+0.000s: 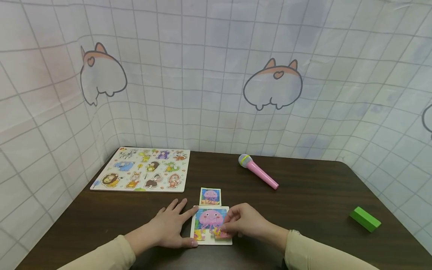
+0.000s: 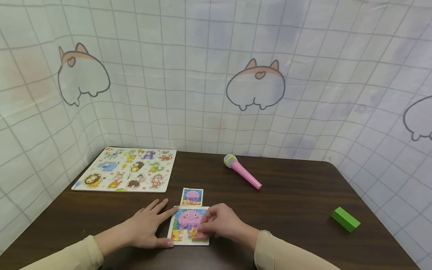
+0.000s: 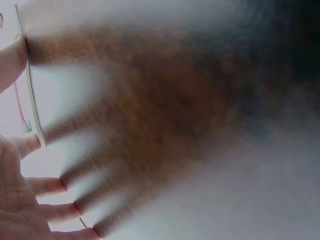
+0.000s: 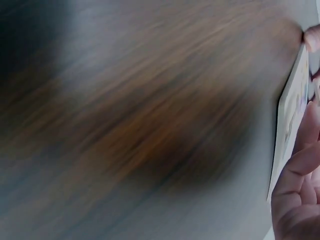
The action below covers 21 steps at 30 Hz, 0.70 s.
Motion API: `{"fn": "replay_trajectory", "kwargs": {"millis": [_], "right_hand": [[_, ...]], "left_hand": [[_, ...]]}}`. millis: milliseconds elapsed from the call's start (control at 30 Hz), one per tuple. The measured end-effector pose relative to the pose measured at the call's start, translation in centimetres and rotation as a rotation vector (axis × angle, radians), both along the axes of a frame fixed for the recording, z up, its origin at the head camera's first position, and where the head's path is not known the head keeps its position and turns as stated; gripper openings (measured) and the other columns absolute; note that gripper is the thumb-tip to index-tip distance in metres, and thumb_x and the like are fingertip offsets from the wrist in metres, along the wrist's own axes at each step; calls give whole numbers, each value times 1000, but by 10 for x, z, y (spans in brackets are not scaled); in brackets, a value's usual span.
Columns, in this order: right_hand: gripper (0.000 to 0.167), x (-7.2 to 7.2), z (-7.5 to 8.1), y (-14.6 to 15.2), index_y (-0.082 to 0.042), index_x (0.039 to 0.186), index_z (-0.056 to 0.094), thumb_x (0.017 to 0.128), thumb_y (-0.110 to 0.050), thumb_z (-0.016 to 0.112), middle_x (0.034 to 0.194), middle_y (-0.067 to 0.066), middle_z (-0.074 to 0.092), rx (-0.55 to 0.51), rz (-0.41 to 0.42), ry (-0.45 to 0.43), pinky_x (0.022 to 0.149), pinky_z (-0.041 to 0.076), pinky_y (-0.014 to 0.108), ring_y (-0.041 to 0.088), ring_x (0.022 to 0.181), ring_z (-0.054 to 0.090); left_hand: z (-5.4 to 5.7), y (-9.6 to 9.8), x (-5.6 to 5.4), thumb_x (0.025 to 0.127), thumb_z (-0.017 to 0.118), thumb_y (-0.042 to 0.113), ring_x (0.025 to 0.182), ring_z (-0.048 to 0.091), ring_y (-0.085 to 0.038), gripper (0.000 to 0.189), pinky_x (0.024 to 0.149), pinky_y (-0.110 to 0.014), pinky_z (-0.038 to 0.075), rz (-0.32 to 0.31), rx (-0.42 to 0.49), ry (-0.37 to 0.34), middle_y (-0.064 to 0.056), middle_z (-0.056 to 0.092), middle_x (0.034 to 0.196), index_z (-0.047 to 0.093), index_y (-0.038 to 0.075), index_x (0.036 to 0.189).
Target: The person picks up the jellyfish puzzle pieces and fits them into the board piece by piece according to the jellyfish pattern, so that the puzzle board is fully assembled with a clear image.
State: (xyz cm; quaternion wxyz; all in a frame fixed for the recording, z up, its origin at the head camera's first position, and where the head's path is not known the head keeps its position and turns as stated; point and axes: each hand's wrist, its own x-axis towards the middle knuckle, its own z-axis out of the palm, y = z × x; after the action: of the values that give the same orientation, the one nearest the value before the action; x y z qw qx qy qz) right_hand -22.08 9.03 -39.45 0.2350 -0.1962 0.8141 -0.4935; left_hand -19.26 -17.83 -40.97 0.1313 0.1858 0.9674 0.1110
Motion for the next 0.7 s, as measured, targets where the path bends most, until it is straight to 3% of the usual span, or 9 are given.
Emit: {"fn": "replay_trajectory", "kwargs": {"millis": [200,367,567,700], "right_hand": [[14,2,-4,-18,2,84,71,89,-9,78,70,14,76,15,-26,-40,46,38,18,3,56,66],[12,3,-4,-25,4,83,71,88,-5,78,72,15,76,4,-38,-74,47,43,15,6,57,70],[14,3,-3,-30,0,77,71,86,-6,80,64,9,74,79,-67,-47,49,45,15,6,54,69],[17,3,-1,-35,-3,72,72,84,-9,83,60,5,72,156,-60,21,50,44,17,7,53,68]], "left_hand": [[2,3,0,82,69,73,151,28,-51,97,110,-72,34,9,-4,12,-23,30,165,38,24,160],[3,4,0,82,70,73,150,28,-52,97,109,-73,35,3,3,30,-24,31,164,39,23,159],[3,3,0,81,71,72,150,29,-52,97,109,-73,35,3,4,37,-24,32,164,40,22,159],[2,3,0,81,70,73,150,29,-51,97,109,-73,35,7,-1,30,-23,32,164,39,23,159]]}}
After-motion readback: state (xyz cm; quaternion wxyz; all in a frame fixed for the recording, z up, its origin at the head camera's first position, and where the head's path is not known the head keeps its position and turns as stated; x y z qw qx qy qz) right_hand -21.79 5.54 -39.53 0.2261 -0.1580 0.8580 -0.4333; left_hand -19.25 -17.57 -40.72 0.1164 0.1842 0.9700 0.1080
